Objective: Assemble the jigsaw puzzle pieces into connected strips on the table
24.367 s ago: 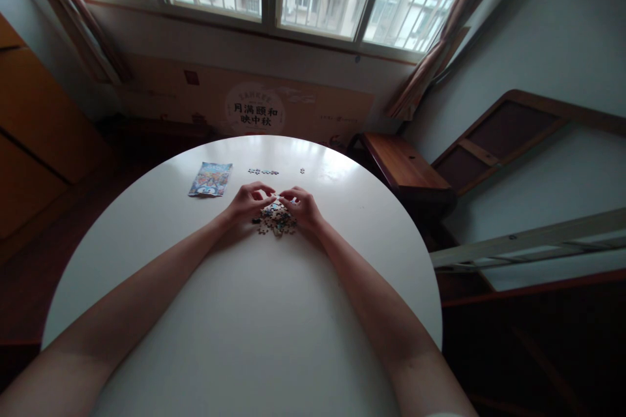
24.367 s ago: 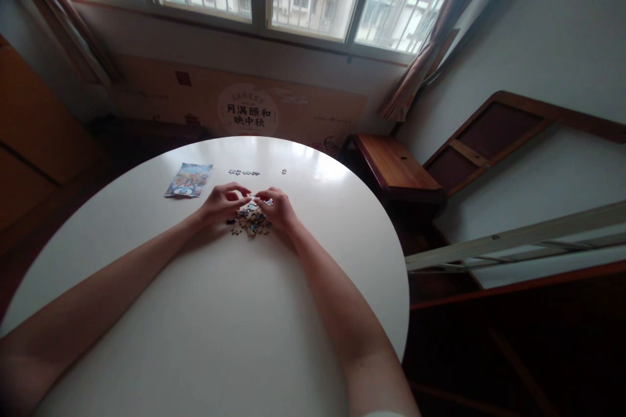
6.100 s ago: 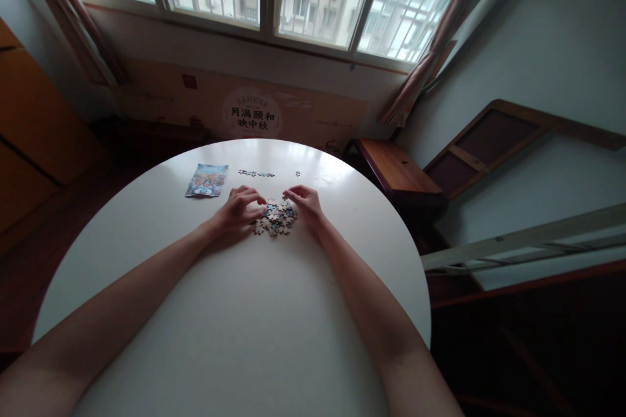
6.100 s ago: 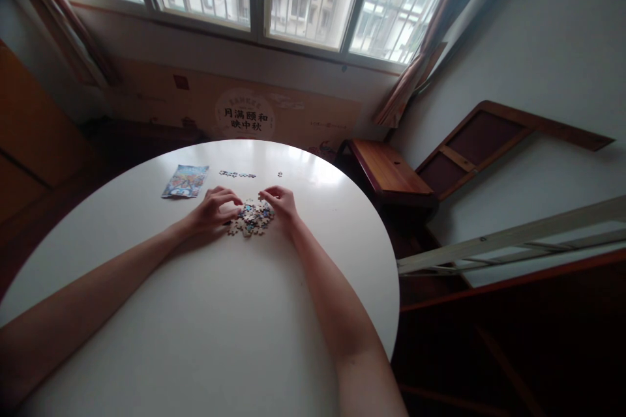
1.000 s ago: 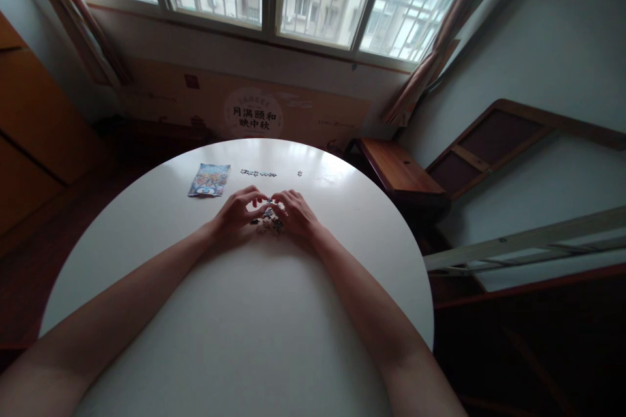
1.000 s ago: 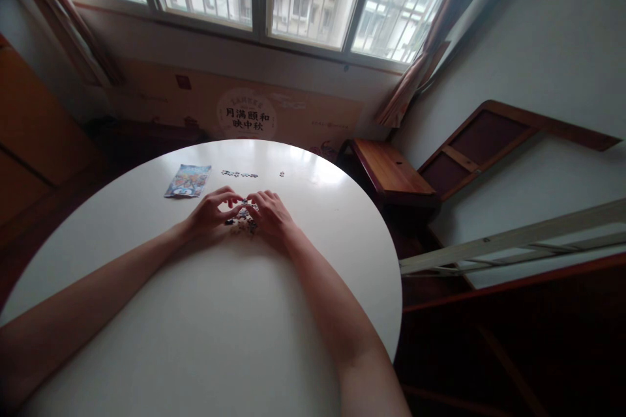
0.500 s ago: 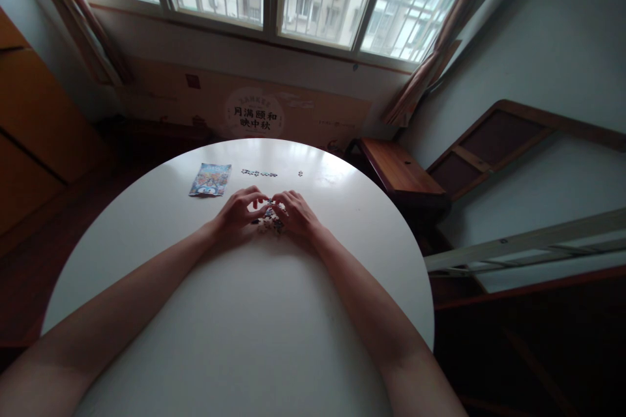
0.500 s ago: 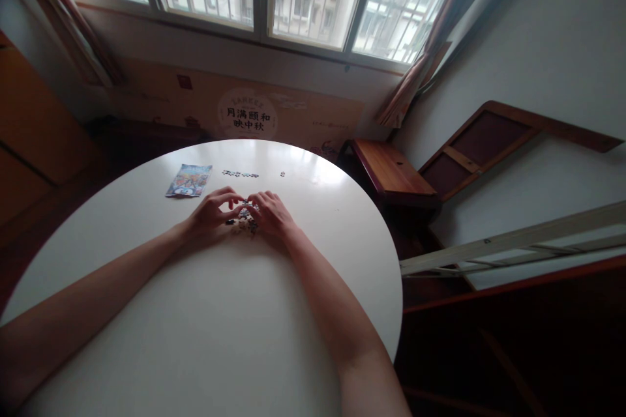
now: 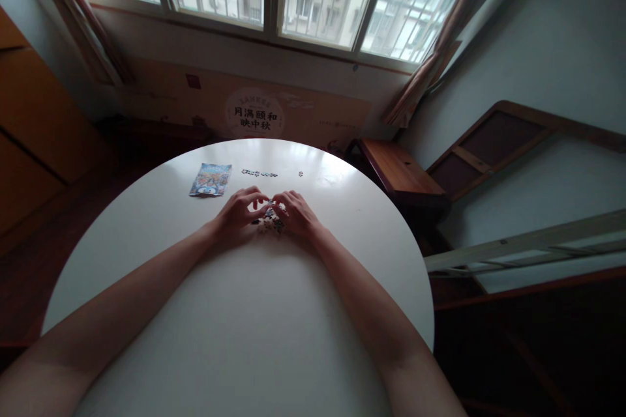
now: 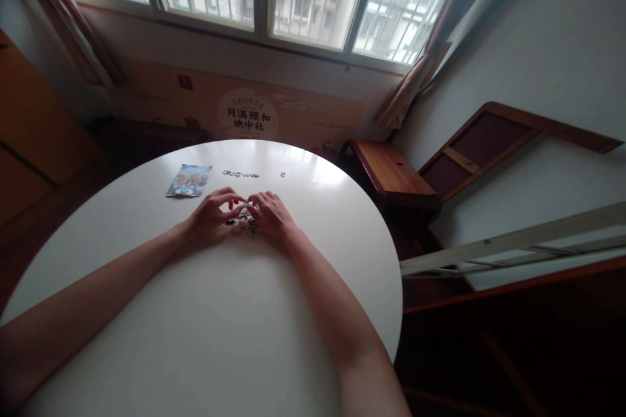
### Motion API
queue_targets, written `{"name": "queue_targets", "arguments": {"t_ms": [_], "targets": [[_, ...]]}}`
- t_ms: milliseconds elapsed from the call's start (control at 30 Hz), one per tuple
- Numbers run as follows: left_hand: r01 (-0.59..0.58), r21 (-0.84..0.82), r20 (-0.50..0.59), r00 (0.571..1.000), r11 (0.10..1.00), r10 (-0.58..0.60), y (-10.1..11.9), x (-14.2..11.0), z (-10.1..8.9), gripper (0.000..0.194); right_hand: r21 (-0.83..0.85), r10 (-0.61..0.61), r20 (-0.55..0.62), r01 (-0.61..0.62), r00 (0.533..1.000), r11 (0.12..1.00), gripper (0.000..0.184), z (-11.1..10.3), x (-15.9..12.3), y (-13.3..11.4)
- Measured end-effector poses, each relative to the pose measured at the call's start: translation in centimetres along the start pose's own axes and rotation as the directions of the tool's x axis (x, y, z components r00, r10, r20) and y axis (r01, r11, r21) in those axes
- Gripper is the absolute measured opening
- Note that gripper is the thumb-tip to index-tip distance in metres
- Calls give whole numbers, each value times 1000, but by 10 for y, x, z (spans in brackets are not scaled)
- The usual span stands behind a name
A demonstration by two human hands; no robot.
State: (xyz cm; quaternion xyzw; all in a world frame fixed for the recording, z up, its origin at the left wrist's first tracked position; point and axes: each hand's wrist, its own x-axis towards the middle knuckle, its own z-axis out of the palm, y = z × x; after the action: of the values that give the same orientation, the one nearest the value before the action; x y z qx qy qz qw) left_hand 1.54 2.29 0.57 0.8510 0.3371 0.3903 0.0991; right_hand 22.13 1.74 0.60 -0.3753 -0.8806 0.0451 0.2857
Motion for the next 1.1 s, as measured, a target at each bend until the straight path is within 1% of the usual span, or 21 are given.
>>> {"name": "queue_targets", "arguments": {"t_ms": [400,667,1000,1100], "targets": [[-11,3,12,1000,1000,11,0,-1,0,21,15,17,-7,-17,1000,1000,19,-1,0,-1],[-25,4,15,1000,1000,25,0,0,0,20,24,18,-48,-17,999,1000,15,-3,0,-3],[11,35,20,1000,999,-11,2,0,-1,20,49,28,-87,-24,996,998,15,-1,0,-1],[3,25,29,1000,1000,-3,2,0,0,18,45,30,-104,-26,994,999,15,-1,0,0]]}}
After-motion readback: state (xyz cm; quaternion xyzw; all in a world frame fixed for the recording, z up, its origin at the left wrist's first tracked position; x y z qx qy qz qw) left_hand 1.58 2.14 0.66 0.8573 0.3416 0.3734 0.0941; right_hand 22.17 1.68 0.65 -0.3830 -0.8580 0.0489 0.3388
